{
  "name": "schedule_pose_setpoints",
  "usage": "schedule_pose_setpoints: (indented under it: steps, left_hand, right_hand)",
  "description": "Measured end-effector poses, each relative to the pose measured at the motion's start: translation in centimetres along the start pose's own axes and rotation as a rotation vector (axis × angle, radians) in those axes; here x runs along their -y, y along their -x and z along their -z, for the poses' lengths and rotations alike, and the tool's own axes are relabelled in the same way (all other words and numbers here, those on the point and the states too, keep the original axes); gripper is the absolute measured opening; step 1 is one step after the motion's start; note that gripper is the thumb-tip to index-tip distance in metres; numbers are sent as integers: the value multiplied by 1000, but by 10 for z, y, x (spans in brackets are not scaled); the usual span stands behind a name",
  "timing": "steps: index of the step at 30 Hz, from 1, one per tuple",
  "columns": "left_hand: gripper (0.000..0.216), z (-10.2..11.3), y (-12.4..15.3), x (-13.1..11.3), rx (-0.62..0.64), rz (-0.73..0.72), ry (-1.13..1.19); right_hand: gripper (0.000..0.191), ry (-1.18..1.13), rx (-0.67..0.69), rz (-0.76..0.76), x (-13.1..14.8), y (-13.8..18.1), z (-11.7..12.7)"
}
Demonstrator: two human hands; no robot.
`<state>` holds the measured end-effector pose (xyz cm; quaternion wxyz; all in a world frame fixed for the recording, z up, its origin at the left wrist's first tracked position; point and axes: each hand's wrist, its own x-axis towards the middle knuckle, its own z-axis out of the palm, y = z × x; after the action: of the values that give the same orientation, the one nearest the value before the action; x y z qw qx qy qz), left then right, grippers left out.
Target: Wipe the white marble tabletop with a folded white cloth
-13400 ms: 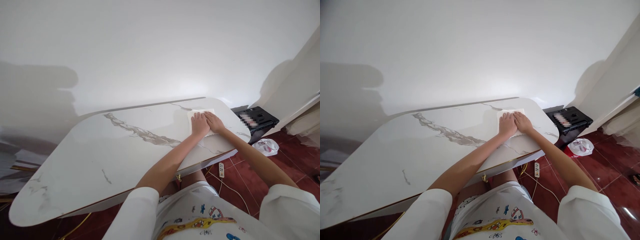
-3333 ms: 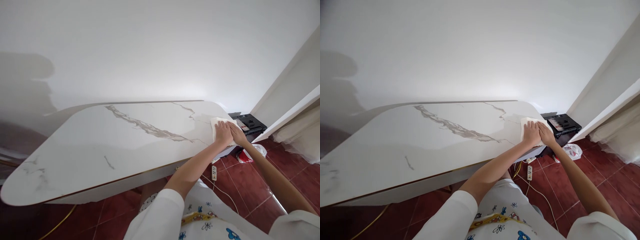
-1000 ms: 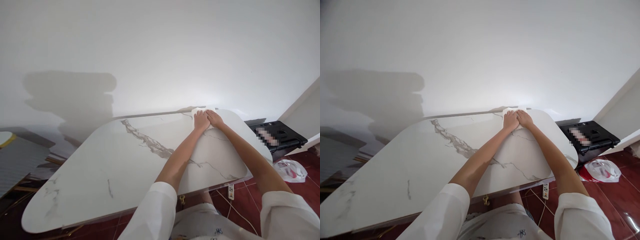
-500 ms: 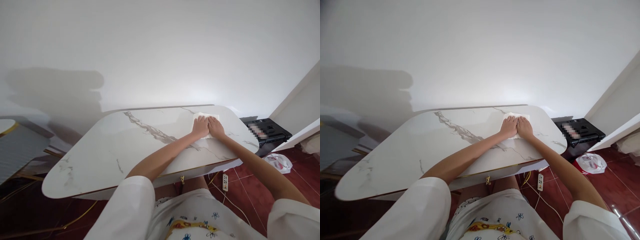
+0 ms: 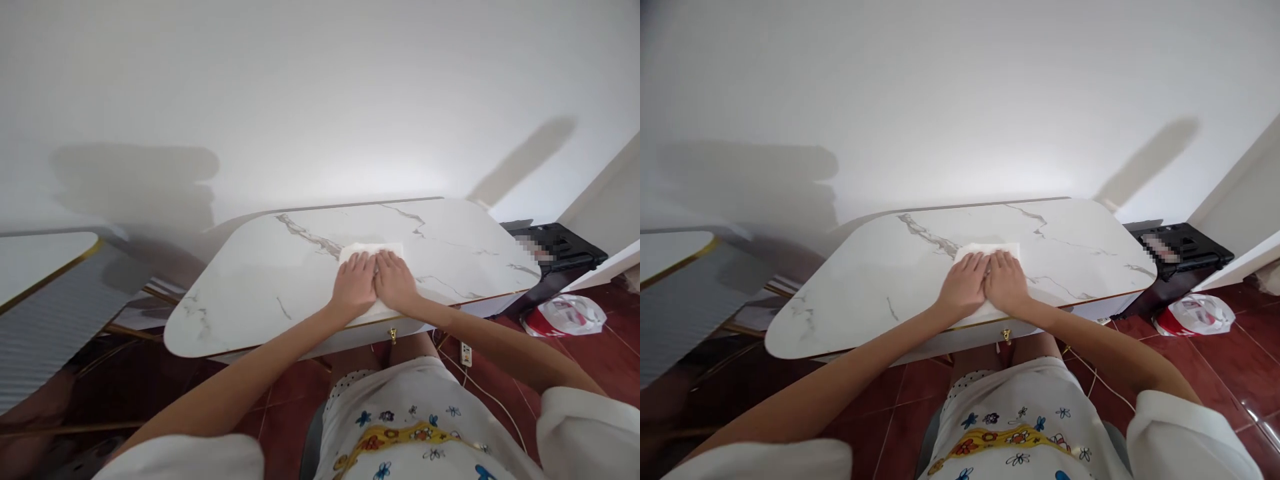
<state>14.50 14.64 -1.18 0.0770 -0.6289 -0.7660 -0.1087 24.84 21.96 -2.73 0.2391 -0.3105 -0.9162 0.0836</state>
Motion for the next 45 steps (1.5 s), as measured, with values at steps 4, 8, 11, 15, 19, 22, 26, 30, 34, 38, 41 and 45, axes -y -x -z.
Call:
schedule_pose_setpoints:
  steps: [4,8,11,15,19,22,26,30,34,38,41,45]
  left_hand:
    - [49,11,44,59,-78,121,-50]
    - [51,20,89,121,-137,227,-78]
    - [52,30,118,164,-157,276,-102]
    - [50,43,138,207,-157,305,-151]
    - [48,46,131,233,-135,326,-192]
    - [47,42,111,249,-129,334,-200]
    - [46,35,73,270,-102,337,-177]
    - [46,27,34,292,-93,345,-159]
    - [45,16,4,312,-130,360,-136]
    - [44,8,-23,326,-169,354,-105]
    - [42,3,-42,333,-183,359,-90]
    - [41,-2,-65,336,-190,368,-78]
  right_hand:
    - [48,-102,91,83,68,-15,-22]
    - [49,-183,157,215,134,-29,-44]
    - [49,-220,195,291,179,-39,-61]
    - [49,-254,212,345,223,-55,-83]
    - [47,-285,205,358,240,-77,-102]
    - [43,-275,173,352,239,-99,-115]
    - [38,-237,126,329,228,-137,-130]
    - [35,-221,107,340,216,-177,-145]
    - [35,-190,112,370,205,-212,-158]
    - [34,-167,117,379,196,-240,-167]
    - [35,-160,113,377,189,-259,-172]
    - [37,-159,113,370,177,-278,-177]
